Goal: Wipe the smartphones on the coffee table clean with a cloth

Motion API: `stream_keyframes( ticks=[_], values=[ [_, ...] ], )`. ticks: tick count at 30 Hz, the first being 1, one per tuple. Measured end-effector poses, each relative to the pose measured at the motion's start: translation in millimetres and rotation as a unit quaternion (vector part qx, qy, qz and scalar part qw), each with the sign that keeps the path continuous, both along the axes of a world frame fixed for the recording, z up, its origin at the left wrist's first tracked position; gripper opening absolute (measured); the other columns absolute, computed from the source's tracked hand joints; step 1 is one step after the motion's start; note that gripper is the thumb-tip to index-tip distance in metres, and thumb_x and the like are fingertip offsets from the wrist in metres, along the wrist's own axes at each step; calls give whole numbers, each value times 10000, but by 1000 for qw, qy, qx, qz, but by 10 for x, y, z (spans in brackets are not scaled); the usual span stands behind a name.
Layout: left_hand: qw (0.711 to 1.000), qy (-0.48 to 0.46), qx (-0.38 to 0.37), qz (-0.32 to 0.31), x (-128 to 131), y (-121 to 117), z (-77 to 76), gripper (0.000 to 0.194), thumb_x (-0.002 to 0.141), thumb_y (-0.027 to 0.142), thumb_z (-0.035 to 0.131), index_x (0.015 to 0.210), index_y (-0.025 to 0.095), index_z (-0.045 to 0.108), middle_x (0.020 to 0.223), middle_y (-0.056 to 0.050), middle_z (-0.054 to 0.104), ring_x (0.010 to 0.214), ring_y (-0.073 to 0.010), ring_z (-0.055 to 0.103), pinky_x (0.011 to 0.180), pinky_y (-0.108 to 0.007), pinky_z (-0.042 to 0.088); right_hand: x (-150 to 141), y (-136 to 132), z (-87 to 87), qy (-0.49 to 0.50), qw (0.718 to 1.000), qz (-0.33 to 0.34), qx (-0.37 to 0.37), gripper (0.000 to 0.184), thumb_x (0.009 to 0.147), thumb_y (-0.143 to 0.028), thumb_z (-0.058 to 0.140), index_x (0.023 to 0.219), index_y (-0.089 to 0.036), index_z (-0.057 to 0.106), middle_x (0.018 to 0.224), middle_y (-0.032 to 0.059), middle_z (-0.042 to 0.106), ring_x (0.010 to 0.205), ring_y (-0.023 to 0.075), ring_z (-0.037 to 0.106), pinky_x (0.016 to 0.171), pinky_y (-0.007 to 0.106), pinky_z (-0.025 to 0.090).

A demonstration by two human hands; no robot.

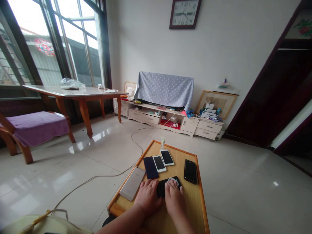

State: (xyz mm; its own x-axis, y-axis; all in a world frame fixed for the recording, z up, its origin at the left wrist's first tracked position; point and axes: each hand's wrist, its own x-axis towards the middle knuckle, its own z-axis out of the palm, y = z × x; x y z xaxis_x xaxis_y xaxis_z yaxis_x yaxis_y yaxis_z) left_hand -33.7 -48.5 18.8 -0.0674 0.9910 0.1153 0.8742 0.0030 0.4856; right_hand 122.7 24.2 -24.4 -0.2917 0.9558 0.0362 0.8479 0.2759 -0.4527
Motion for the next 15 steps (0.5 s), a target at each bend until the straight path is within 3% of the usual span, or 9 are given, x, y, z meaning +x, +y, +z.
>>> stream_keyframes(
  ticks=[3, 5, 8, 11, 15],
  values=[
    [1000, -3, 2, 2, 3, -1, -1, 635, 746, 462, 597, 1341, 252, 526, 1300, -73, 647, 1236, -328, 493, 1068, -479, 340, 58, 133, 27, -10, 999, -32, 6, 648, 1044, -445, 164, 1424, -114, 571, 1570, 138, 440, 1509, 307, 303, 1238, 578, 167],
    [1000, -5, 1, 2, 0, 3, -5, 598, 767, 478, 581, 1321, 256, 540, 1289, -74, 651, 1228, -324, 500, 1058, -472, 349, -11, 78, 14, -13, 1000, -23, 9, 637, 1043, -443, 183, 1417, -115, 580, 1571, 140, 440, 1512, 309, 296, 1238, 563, 182],
    [1000, -4, -1, -2, -6, 14, -14, 520, 832, 497, 520, 1297, 268, 558, 1283, -72, 651, 1209, -306, 517, 1044, -451, 362, -183, -129, -26, -7, 999, 44, 7, 573, 1039, -418, 236, 1443, -180, 566, 1576, 76, 447, 1510, 256, 307, 1252, 466, 198],
    [1000, 2, -4, -4, -4, 25, -18, 502, 855, 487, 495, 1303, 270, 558, 1280, -76, 650, 1201, -300, 524, 1033, -442, 367, -257, -237, -39, 5, 995, 100, 3, 565, 1042, -397, 224, 1490, -202, 507, 1580, 53, 442, 1510, 229, 307, 1256, 445, 191],
    [1000, 3, -5, -1, 12, 23, -2, 556, 830, 511, 514, 1330, 269, 536, 1304, -64, 650, 1229, -308, 509, 1053, -455, 353, -98, -31, 4, -1, 999, 51, 15, 563, 1045, -424, 221, 1422, -223, 588, 1557, 51, 478, 1502, 220, 326, 1256, 463, 170]
  ],
)
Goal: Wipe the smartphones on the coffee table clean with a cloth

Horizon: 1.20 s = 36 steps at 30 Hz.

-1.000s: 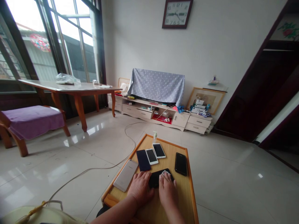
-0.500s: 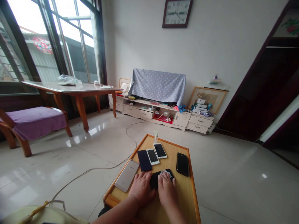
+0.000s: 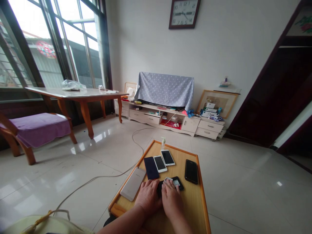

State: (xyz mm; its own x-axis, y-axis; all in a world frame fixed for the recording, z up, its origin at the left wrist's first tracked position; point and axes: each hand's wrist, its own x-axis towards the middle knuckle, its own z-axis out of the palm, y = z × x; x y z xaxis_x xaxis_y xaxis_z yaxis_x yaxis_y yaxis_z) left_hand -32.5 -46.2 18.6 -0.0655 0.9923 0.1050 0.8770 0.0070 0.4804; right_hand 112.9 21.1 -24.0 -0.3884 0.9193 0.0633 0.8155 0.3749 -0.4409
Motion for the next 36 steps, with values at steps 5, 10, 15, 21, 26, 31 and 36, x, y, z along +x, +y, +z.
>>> stream_keyframes(
  ticks=[5, 10, 15, 21, 26, 31, 36],
  values=[
    [1000, -3, -3, 4, 9, -13, 27, 666, 748, 464, 577, 1375, 250, 509, 1348, -72, 633, 1266, -319, 488, 1083, -467, 325, 131, 240, 36, -11, 997, -77, 20, 600, 1038, -393, 198, 1431, -123, 563, 1574, 148, 438, 1515, 298, 290, 1232, 592, 155],
    [1000, -6, -7, -2, -8, -3, 10, 639, 825, 511, 510, 1408, 251, 498, 1375, -73, 624, 1263, -307, 495, 1083, -446, 333, -117, 32, 1, -6, 1000, 5, 10, 549, 1030, -365, 253, 1431, -175, 577, 1547, 77, 491, 1498, 234, 333, 1255, 450, 180],
    [1000, -6, -10, -7, -11, 8, -12, 705, 821, 537, 524, 1461, 248, 454, 1448, -68, 580, 1293, -307, 478, 1106, -443, 319, -208, 14, 49, 18, 998, 63, -8, 542, 1032, -348, 243, 1435, -200, 574, 1503, 52, 546, 1464, 195, 395, 1243, 404, 215],
    [1000, -16, 7, 6, 19, -1, 9, 689, 757, 498, 566, 1399, 254, 506, 1386, -64, 628, 1271, -315, 499, 1084, -460, 339, -8, 331, 93, 4, 1000, 1, 14, 518, 1024, -379, 266, 1318, -239, 668, 1463, 59, 590, 1435, 243, 439, 1240, 531, 163],
    [1000, -10, 10, 9, 23, -8, 21, 675, 736, 469, 582, 1375, 259, 522, 1396, -63, 619, 1285, -311, 490, 1094, -464, 334, 209, 349, -18, -12, 996, -76, 34, 580, 1026, -383, 204, 1423, -185, 577, 1574, 102, 452, 1502, 280, 321, 1225, 586, 164],
    [1000, -7, 1, 15, 16, -1, 11, 648, 745, 500, 584, 1347, 263, 540, 1317, -79, 652, 1257, -326, 498, 1079, -473, 347, 195, -80, -215, -20, 996, -64, 66, 595, 1032, -416, 228, 1463, -141, 534, 1592, 116, 416, 1527, 291, 260, 1241, 557, 157],
    [1000, -9, 5, 11, 9, -25, 25, 544, 788, 498, 541, 1281, 272, 579, 1278, -73, 663, 1232, -314, 514, 1065, -463, 362, 184, -377, -218, 21, 999, 19, 29, 575, 1054, -456, 223, 1477, -214, 528, 1580, 74, 435, 1513, 261, 297, 1252, 525, 167]
  ],
)
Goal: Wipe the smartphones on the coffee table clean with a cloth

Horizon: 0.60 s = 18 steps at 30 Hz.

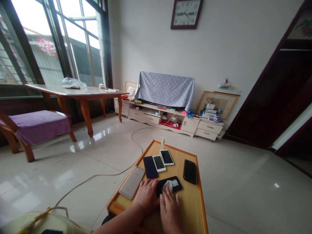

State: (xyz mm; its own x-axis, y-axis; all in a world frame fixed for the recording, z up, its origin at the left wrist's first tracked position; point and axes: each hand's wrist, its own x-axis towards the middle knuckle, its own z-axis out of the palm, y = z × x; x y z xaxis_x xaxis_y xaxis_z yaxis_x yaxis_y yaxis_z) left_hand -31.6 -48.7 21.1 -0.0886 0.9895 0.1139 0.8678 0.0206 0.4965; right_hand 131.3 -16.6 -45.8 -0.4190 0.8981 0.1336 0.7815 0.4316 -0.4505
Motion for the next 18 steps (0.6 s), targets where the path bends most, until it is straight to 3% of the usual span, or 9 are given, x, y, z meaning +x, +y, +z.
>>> stream_keyframes(
  ticks=[7, 10, 14, 18],
  values=[
    [1000, 9, 4, 6, 42, -15, 49, 630, 728, 469, 592, 1320, 256, 556, 1275, -88, 658, 1224, -328, 517, 1071, -476, 359, 200, 244, 127, -24, 992, -124, -5, 577, 1041, -430, 229, 1438, -186, 569, 1565, 97, 454, 1513, 276, 295, 1246, 558, 164],
    [1000, 9, 2, 5, 41, -11, 40, 594, 752, 477, 575, 1303, 255, 565, 1270, -84, 661, 1228, -323, 516, 1072, -472, 358, 73, 95, 116, -38, 995, -88, -3, 579, 1039, -426, 246, 1450, -159, 555, 1574, 107, 434, 1512, 292, 295, 1245, 552, 182],
    [1000, 13, -6, -1, 24, -6, 18, 530, 799, 456, 527, 1290, 263, 569, 1309, -76, 647, 1246, -309, 509, 1070, -459, 356, -86, -150, 116, -17, 1000, -11, -20, 563, 1047, -440, 241, 1477, -219, 529, 1562, 62, 453, 1499, 272, 329, 1255, 532, 158],
    [1000, 21, -11, -2, 33, -6, 24, 595, 771, 493, 562, 1318, 260, 550, 1307, -76, 644, 1257, -314, 494, 1089, -462, 346, 43, 22, 183, 3, 998, -56, -22, 550, 1053, -445, 212, 1430, -281, 579, 1532, 41, 503, 1480, 244, 370, 1253, 541, 149]
  ],
)
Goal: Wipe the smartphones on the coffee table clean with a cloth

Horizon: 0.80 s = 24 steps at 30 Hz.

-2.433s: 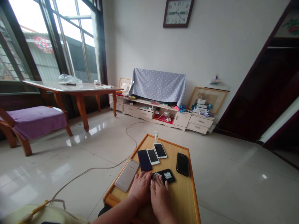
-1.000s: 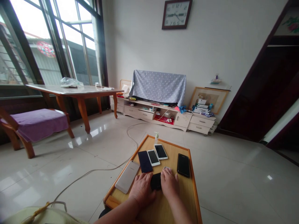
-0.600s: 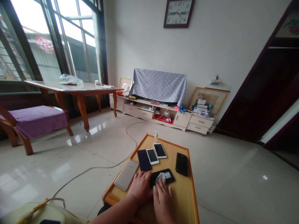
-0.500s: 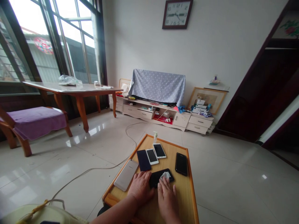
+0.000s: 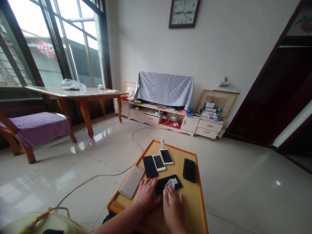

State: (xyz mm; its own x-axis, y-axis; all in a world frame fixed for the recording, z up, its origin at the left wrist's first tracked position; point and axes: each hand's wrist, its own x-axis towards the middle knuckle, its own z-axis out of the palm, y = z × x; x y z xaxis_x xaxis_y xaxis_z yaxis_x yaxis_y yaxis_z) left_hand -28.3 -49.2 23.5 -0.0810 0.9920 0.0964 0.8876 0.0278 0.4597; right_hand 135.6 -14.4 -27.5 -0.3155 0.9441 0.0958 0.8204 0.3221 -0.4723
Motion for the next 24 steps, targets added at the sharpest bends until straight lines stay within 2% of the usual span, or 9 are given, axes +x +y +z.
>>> stream_keyframes(
  ticks=[3, 5, 9, 11, 13, 15, 20, 22, 24],
  values=[
    [1000, 2, 0, 3, 20, -3, 25, 635, 757, 490, 573, 1342, 247, 537, 1300, -84, 646, 1250, -320, 498, 1089, -465, 348, 137, 234, 57, -17, 998, -56, -2, 571, 1051, -445, 196, 1400, -255, 607, 1533, 59, 507, 1492, 255, 346, 1245, 561, 157],
    [1000, 1, 0, 5, 28, -5, 41, 646, 751, 489, 581, 1347, 244, 536, 1303, -87, 645, 1249, -323, 499, 1085, -465, 352, 139, 284, 75, -26, 997, -71, 2, 594, 1051, -450, 184, 1388, -224, 617, 1536, 75, 503, 1503, 272, 323, 1244, 566, 156],
    [1000, 1, -3, 6, 21, -4, 54, 567, 808, 488, 533, 1325, 258, 551, 1309, -78, 648, 1257, -315, 498, 1085, -467, 351, -78, 73, 36, -19, 1000, -6, 5, 607, 1052, -453, 187, 1407, -189, 602, 1541, 79, 490, 1500, 272, 330, 1259, 535, 140],
    [1000, 3, -6, 4, 15, -1, 52, 504, 849, 452, 480, 1309, 265, 561, 1305, -73, 650, 1251, -302, 505, 1076, -462, 358, -182, -51, 10, -10, 999, 37, 0, 586, 1051, -449, 208, 1446, -201, 563, 1538, 63, 493, 1493, 262, 346, 1265, 519, 134],
    [1000, 6, -10, 3, 13, 2, 51, 507, 859, 447, 464, 1322, 264, 554, 1310, -74, 647, 1249, -298, 507, 1075, -456, 360, -205, -75, 5, -3, 999, 51, -5, 572, 1052, -447, 217, 1459, -221, 549, 1528, 53, 504, 1484, 252, 364, 1267, 517, 124],
    [1000, 8, -13, 2, 17, 4, 53, 560, 839, 483, 490, 1350, 261, 536, 1326, -77, 641, 1260, -307, 499, 1088, -459, 351, -136, 23, 18, -1, 999, 34, -4, 567, 1054, -444, 213, 1434, -231, 576, 1518, 56, 518, 1478, 247, 374, 1265, 525, 122],
    [1000, 6, -16, 1, 31, 5, 72, 673, 744, 495, 585, 1372, 260, 522, 1328, -78, 640, 1266, -323, 492, 1091, -458, 348, 117, 429, 57, -29, 998, -64, -4, 580, 1049, -428, 198, 1411, -209, 595, 1543, 85, 490, 1495, 265, 340, 1241, 570, 165],
    [1000, 5, -16, 3, 33, 5, 78, 676, 740, 495, 593, 1369, 259, 522, 1321, -75, 643, 1266, -322, 491, 1090, -458, 348, 97, 457, 46, -36, 997, -71, -3, 598, 1048, -434, 191, 1417, -184, 588, 1550, 105, 478, 1503, 275, 321, 1240, 566, 165],
    [1000, 5, -18, 4, 33, 7, 81, 644, 765, 499, 577, 1361, 261, 526, 1328, -73, 641, 1275, -319, 485, 1092, -458, 343, -5, 372, 19, -38, 998, -48, -2, 605, 1047, -440, 194, 1416, -171, 591, 1556, 105, 470, 1506, 273, 314, 1247, 539, 159]
  ],
)
